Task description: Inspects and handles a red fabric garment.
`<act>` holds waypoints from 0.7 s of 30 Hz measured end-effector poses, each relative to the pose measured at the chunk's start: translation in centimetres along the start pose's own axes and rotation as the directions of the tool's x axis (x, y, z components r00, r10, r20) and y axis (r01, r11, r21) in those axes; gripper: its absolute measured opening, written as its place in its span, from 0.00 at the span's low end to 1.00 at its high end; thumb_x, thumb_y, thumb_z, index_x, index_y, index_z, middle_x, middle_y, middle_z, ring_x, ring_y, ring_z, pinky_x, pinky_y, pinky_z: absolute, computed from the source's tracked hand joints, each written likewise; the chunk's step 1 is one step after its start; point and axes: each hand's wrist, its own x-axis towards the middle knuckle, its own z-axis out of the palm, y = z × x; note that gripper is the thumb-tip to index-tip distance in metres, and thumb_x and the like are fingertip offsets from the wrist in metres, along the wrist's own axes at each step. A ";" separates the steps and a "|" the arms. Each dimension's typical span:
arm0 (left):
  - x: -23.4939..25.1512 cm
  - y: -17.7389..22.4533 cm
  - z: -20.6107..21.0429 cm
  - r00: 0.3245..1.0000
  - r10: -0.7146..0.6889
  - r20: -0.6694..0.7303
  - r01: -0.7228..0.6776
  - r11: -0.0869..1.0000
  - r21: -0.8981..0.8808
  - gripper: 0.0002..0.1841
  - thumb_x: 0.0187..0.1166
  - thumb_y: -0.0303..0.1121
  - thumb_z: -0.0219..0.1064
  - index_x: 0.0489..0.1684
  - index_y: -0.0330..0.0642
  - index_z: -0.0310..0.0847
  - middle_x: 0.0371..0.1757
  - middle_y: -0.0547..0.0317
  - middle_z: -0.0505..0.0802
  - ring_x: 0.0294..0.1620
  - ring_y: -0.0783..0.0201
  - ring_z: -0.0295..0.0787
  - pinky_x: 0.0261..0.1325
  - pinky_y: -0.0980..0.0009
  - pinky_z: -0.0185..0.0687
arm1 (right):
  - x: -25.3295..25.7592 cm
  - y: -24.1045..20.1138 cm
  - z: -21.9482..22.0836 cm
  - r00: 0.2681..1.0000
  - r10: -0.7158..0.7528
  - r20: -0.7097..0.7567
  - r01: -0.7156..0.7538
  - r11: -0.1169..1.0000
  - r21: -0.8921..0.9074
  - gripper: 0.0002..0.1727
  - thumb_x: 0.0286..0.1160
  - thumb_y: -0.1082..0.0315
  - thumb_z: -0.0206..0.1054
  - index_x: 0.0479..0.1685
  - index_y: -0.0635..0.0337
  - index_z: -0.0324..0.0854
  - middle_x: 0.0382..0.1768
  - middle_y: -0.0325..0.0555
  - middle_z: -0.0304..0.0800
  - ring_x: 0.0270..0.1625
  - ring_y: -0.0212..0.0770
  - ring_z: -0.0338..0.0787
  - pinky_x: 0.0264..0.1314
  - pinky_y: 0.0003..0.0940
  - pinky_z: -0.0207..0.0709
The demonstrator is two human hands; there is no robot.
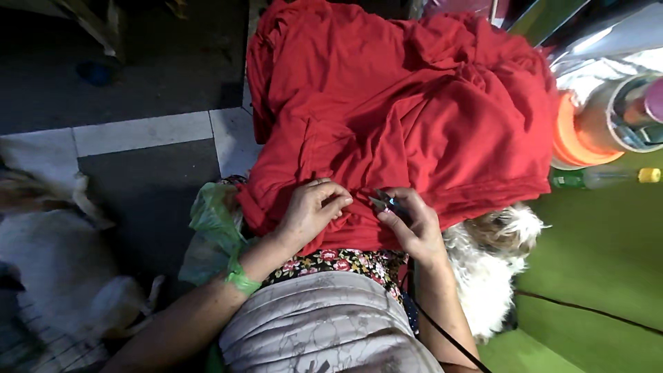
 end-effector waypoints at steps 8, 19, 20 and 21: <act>-0.4 3.9 -1.3 0.953 -0.303 0.004 0.303 0.953 -0.029 0.07 0.83 0.23 0.64 0.43 0.24 0.83 0.28 0.54 0.89 0.25 0.77 0.85 0.38 0.81 0.85 | 0.5 -2.5 0.5 0.989 -0.117 0.092 0.141 0.934 -0.327 0.11 0.73 0.71 0.67 0.50 0.64 0.88 0.40 0.47 0.93 0.40 0.41 0.93 0.43 0.40 0.86; -1.3 0.5 -1.2 0.998 0.058 -0.028 -0.057 0.998 0.029 0.06 0.79 0.30 0.67 0.38 0.36 0.88 0.34 0.61 0.90 0.30 0.79 0.86 0.38 0.84 0.86 | 1.6 -2.5 2.2 0.985 -0.164 0.052 0.169 0.882 -0.441 0.12 0.72 0.77 0.63 0.46 0.61 0.92 0.36 0.51 0.93 0.35 0.51 0.92 0.36 0.48 0.83; -1.3 0.6 -1.5 0.999 0.018 -0.036 -0.018 1.000 -0.001 0.06 0.80 0.29 0.67 0.39 0.36 0.87 0.32 0.63 0.90 0.29 0.80 0.86 0.37 0.84 0.86 | 1.5 -2.1 1.7 0.991 -0.122 0.054 0.133 0.922 -0.363 0.11 0.75 0.75 0.64 0.48 0.63 0.91 0.38 0.51 0.94 0.38 0.48 0.93 0.40 0.49 0.85; -1.3 0.7 -1.9 0.998 -0.037 -0.051 0.035 0.999 -0.034 0.06 0.81 0.29 0.67 0.40 0.35 0.87 0.31 0.64 0.90 0.28 0.79 0.86 0.36 0.82 0.86 | 1.4 -1.7 1.1 0.996 -0.068 0.055 0.080 0.961 -0.266 0.11 0.77 0.74 0.64 0.51 0.64 0.89 0.40 0.50 0.94 0.40 0.44 0.93 0.44 0.46 0.85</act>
